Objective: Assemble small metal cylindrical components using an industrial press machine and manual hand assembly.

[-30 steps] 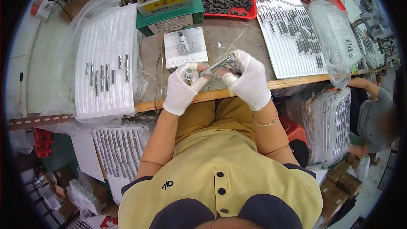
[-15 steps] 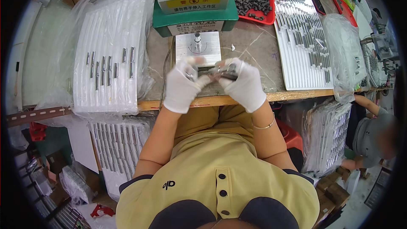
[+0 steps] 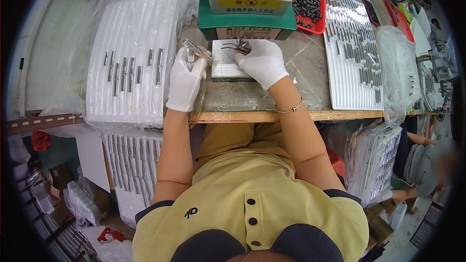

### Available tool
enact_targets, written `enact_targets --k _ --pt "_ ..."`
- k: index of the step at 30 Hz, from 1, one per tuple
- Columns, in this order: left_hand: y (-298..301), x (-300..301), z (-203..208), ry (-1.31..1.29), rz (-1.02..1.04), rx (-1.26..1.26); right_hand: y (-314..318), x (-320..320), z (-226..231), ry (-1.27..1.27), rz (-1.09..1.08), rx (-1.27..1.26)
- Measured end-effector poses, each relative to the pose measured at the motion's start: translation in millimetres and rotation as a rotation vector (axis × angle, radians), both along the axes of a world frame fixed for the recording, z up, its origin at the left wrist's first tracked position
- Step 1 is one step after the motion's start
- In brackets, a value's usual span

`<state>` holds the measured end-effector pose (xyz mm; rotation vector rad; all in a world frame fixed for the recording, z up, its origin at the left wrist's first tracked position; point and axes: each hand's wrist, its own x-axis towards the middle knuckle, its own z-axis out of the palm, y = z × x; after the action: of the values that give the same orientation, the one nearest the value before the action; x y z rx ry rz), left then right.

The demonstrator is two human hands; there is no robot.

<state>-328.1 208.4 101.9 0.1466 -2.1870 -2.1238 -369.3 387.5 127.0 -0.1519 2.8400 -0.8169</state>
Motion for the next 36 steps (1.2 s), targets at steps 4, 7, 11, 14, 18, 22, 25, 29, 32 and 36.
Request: enact_targets --k 4,7,11,14,18,22,25,29,32,36 --pt "-1.4 24.1 15.0 -0.122 -0.035 0.115 1.3 13.5 -5.5 0.083 -0.073 -0.105" --pt "-4.0 36.7 17.9 -0.146 -0.128 0.188 13.9 29.8 -16.0 0.161 -0.054 -0.105" --pt "3.8 49.9 22.1 -0.139 -0.368 0.263 37.4 68.5 -3.0 0.042 -0.21 -0.645" --pt "18.6 60.6 24.0 -0.034 -0.493 -0.044 30.0 90.9 27.9 -0.118 -0.026 -1.142" --pt "34.1 68.4 15.9 0.127 -0.411 -0.311 38.3 100.0 27.4 -0.167 -0.069 -1.019" --pt "46.9 84.2 20.2 0.124 -0.293 -0.379 30.8 112.1 19.2 -0.09 -0.109 -0.914" --pt "47.0 84.0 1.0 0.183 -0.237 -0.439 28.3 119.2 21.2 -0.107 -0.092 -0.902" --pt "22.6 82.5 1.1 0.107 -0.261 -0.424 44.3 122.7 7.6 -0.039 -0.1 -0.901" --pt "-18.7 72.0 10.9 0.02 -0.075 -0.399 72.5 117.9 17.2 -0.051 -0.24 -0.722" --pt "-108.0 52.5 25.0 -0.043 0.251 -0.828 135.7 89.4 -18.3 0.201 -0.441 -0.354"
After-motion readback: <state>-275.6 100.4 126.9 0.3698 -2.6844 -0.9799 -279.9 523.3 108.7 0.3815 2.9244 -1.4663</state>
